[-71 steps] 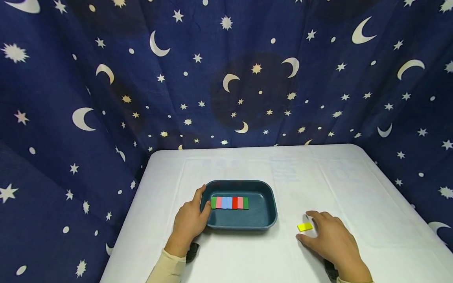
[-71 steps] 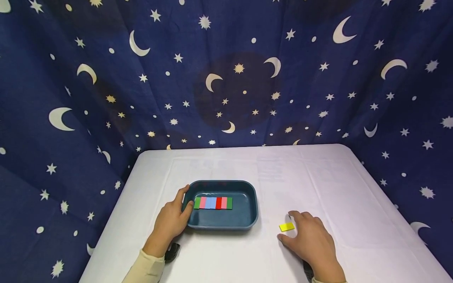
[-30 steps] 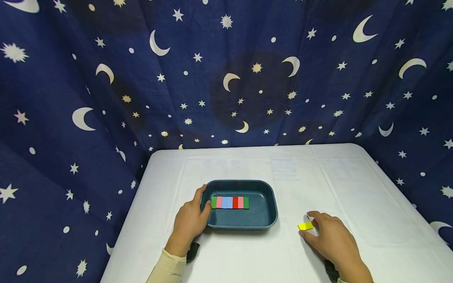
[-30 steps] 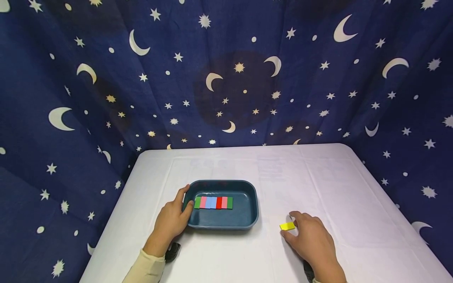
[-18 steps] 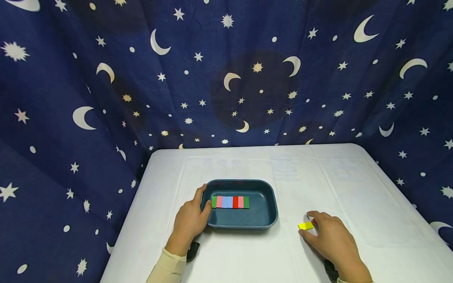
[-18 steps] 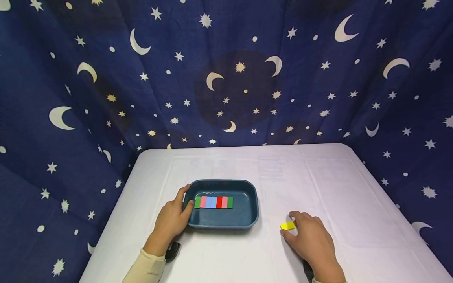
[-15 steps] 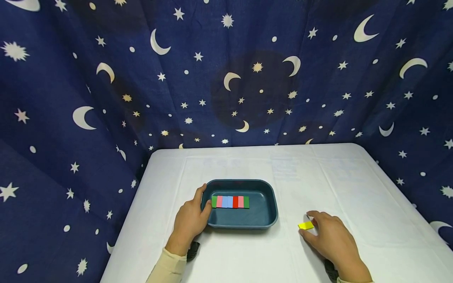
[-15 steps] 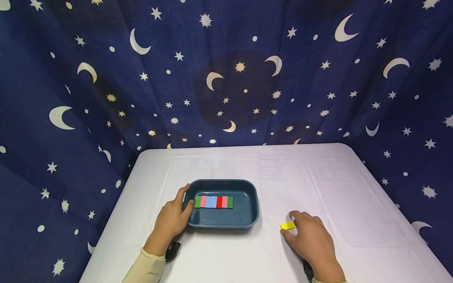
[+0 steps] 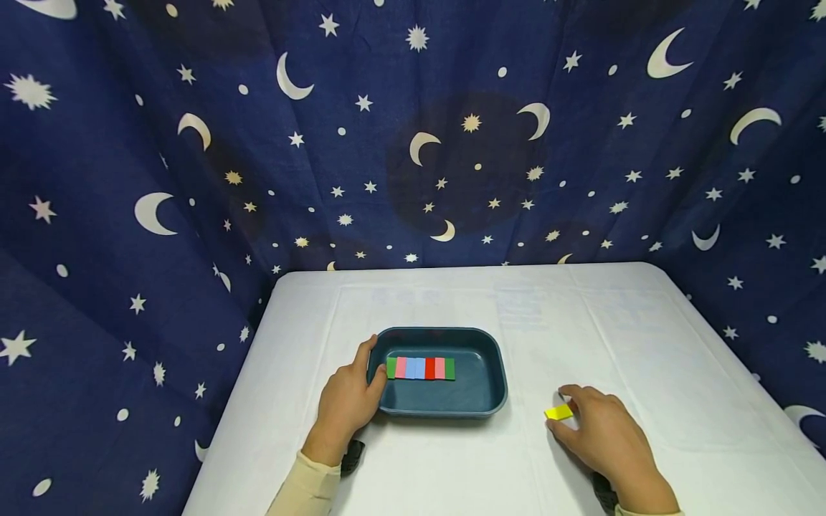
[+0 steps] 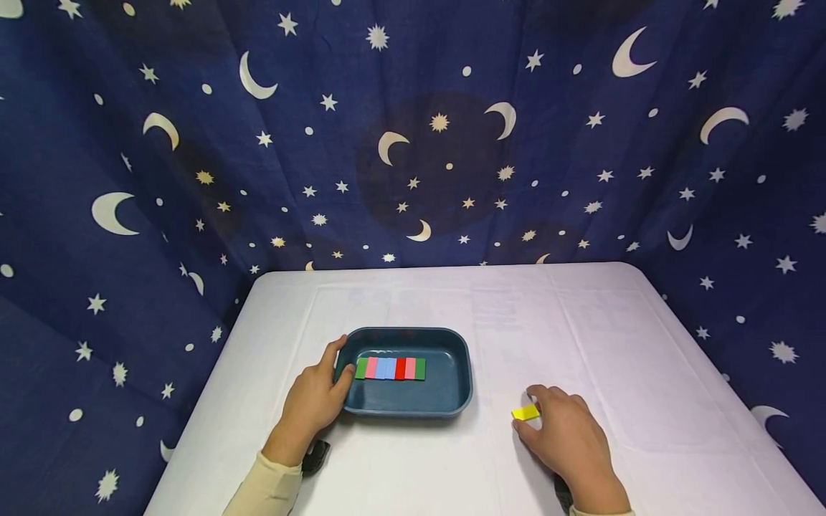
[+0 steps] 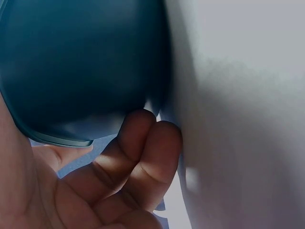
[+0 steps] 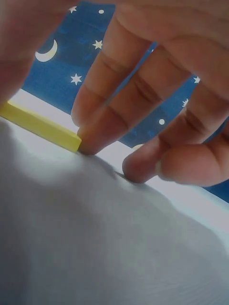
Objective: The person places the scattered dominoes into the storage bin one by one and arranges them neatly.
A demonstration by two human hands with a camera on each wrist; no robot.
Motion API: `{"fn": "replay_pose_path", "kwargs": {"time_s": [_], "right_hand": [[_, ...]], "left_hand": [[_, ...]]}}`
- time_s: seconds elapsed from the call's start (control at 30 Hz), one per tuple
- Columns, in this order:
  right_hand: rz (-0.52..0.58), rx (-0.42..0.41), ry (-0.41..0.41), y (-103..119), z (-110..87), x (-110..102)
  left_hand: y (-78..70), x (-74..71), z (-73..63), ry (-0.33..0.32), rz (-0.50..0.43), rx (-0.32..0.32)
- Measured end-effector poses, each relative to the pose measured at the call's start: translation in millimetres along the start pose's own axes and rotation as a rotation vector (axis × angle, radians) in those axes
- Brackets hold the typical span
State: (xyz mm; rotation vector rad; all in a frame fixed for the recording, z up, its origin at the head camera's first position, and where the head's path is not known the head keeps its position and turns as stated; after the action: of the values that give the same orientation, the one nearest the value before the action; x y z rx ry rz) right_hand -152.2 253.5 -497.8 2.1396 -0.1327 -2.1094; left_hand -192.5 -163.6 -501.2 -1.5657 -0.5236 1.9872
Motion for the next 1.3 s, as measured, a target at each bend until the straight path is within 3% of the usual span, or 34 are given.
{"fn": "replay_pose_path", "kwargs": {"time_s": [0.3, 0.6, 0.77, 1.07, 1.3], "right_hand": [[-0.013, 0.005, 0.036, 0.1, 3.0, -0.9], [-0.015, -0.070, 0.022, 9.3, 6.0, -10.5], [0.003, -0.140, -0.048, 23.7, 13.4, -27.0], [0.055, -0.299, -0.253, 60.4, 33.9, -66.5], [0.078, -0.349, -0.292, 93.2, 50.1, -81.0]], "left_hand": [[-0.3, -0.2, 0.1, -0.002, -0.006, 0.003], [-0.7, -0.5, -1.1, 0.006, -0.010, 0.002], [-0.8, -0.7, -1.0, 0.008, -0.017, -0.002], [-0.1, -0.8, -1.0, 0.006, -0.007, -0.008], [0.8, 0.0, -0.6, 0.004, -0.010, -0.003]]}}
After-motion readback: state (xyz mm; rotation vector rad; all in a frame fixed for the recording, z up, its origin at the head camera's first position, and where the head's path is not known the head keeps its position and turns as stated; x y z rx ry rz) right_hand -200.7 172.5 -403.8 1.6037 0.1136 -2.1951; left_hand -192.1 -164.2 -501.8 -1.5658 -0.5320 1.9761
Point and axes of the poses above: each hand's wrist, its own z-axis towards the middle knuckle, its own x-axis out of the palm, y = z × x, the point moved 7 cm from there along z, towards the middle knuckle, and after that the axes turned 7 degrees about -z, right-handed, at the moved point
